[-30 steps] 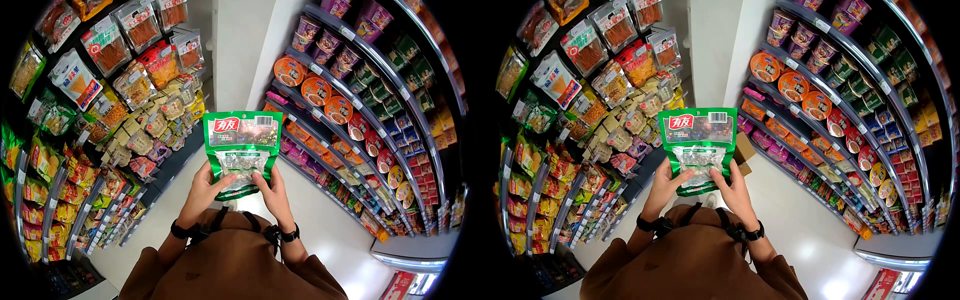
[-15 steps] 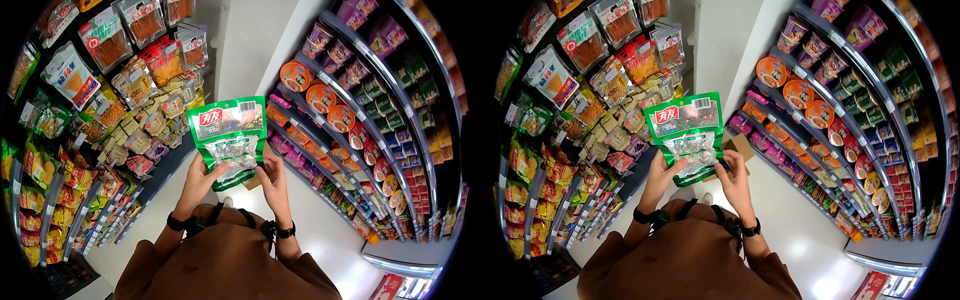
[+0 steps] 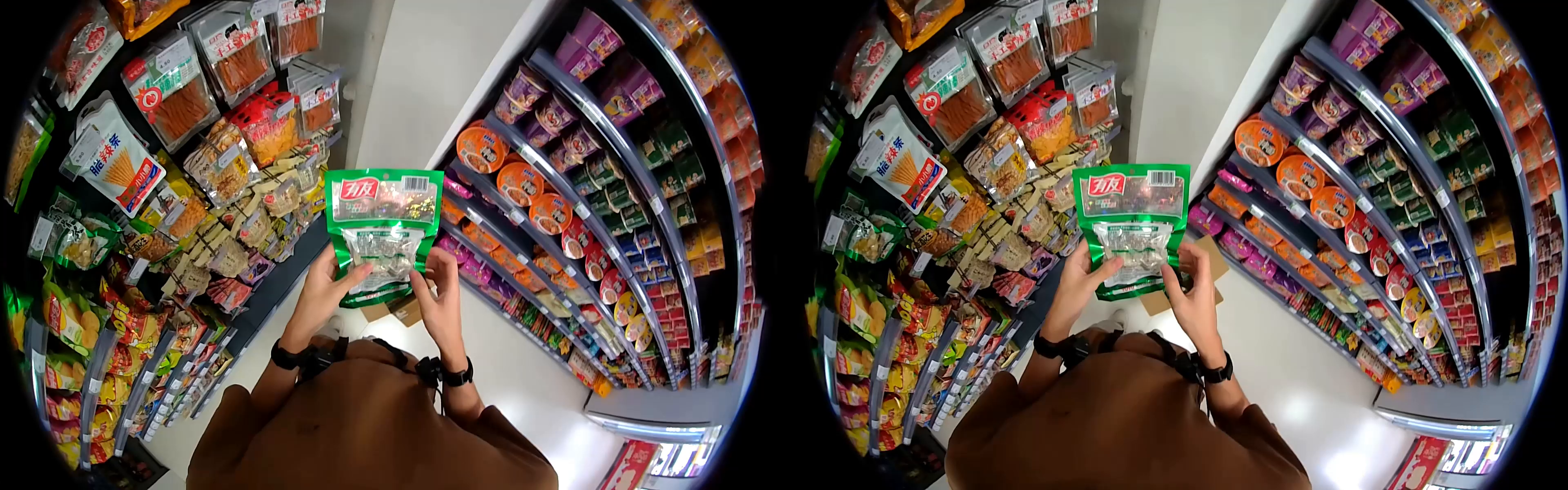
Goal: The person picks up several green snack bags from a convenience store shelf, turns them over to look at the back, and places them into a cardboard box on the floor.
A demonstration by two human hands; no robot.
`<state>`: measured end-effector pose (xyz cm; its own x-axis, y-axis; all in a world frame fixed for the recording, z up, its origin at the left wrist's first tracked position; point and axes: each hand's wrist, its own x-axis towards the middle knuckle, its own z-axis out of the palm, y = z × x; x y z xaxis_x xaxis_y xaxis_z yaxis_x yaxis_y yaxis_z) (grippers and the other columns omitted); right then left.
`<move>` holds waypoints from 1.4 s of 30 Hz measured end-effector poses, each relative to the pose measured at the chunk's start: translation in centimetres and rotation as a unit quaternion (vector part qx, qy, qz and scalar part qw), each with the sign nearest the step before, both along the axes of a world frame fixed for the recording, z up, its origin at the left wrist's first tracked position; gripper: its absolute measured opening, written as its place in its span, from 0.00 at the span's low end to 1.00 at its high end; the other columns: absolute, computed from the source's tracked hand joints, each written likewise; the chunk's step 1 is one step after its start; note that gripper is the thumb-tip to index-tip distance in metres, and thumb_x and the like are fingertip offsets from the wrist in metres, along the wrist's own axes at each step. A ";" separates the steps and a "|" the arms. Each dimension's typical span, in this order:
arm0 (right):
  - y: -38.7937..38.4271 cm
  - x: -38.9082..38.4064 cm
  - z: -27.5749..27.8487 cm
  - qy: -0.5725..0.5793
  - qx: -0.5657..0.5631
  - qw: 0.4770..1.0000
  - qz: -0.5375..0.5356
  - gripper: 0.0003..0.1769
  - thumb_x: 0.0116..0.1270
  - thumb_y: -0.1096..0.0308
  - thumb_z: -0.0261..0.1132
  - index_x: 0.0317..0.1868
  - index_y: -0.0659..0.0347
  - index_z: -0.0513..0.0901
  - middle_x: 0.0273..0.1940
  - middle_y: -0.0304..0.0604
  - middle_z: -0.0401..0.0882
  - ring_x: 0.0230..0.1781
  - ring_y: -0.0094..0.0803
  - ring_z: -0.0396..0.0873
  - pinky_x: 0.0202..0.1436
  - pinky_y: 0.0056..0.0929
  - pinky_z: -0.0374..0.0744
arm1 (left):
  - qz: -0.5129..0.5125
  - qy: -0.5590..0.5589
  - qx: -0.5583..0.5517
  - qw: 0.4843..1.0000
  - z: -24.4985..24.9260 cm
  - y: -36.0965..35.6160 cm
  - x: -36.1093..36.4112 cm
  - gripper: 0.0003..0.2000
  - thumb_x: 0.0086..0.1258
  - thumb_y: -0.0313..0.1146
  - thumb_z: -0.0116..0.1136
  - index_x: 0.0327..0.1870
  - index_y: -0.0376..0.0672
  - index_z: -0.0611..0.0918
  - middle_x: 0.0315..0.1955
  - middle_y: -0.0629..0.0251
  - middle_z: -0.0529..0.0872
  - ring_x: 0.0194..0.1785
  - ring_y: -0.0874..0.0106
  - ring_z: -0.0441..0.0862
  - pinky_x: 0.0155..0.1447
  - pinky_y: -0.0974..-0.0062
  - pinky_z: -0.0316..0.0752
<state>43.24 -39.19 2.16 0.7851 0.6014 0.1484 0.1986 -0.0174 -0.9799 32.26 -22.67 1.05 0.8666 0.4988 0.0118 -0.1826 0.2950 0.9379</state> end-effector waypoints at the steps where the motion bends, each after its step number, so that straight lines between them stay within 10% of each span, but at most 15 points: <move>1: 0.4 -0.3 0.0 0.016 -0.002 1.000 0.003 0.21 0.71 0.76 0.63 0.62 0.61 0.68 0.53 0.42 0.78 0.56 0.28 0.75 0.59 0.29 0.72 | -0.002 0.001 0.002 1.000 0.0 0.3 -0.1 0.20 0.71 0.27 0.64 0.61 0.36 0.74 0.53 0.65 0.83 0.55 0.78 0.78 0.60 0.76 0.73; 10: 2.2 -1.3 -1.7 -0.005 -0.036 0.999 -0.030 0.18 0.71 0.68 0.66 0.58 0.62 0.74 0.42 0.42 0.84 0.37 0.26 0.78 0.41 0.26 0.75 | -0.016 0.007 -0.003 1.000 -0.8 2.7 -0.8 0.18 0.74 0.30 0.61 0.61 0.35 0.74 0.52 0.64 0.83 0.54 0.78 0.78 0.59 0.77 0.72; 42: 3.0 -3.9 -2.6 0.161 0.013 0.987 -0.009 0.15 0.75 0.64 0.63 0.53 0.66 0.82 0.43 0.34 0.83 0.44 0.19 0.75 0.52 0.21 0.73 | -0.074 0.015 0.013 0.997 -0.8 4.3 -2.5 0.24 0.73 0.30 0.61 0.66 0.34 0.70 0.58 0.61 0.79 0.59 0.74 0.76 0.65 0.75 0.67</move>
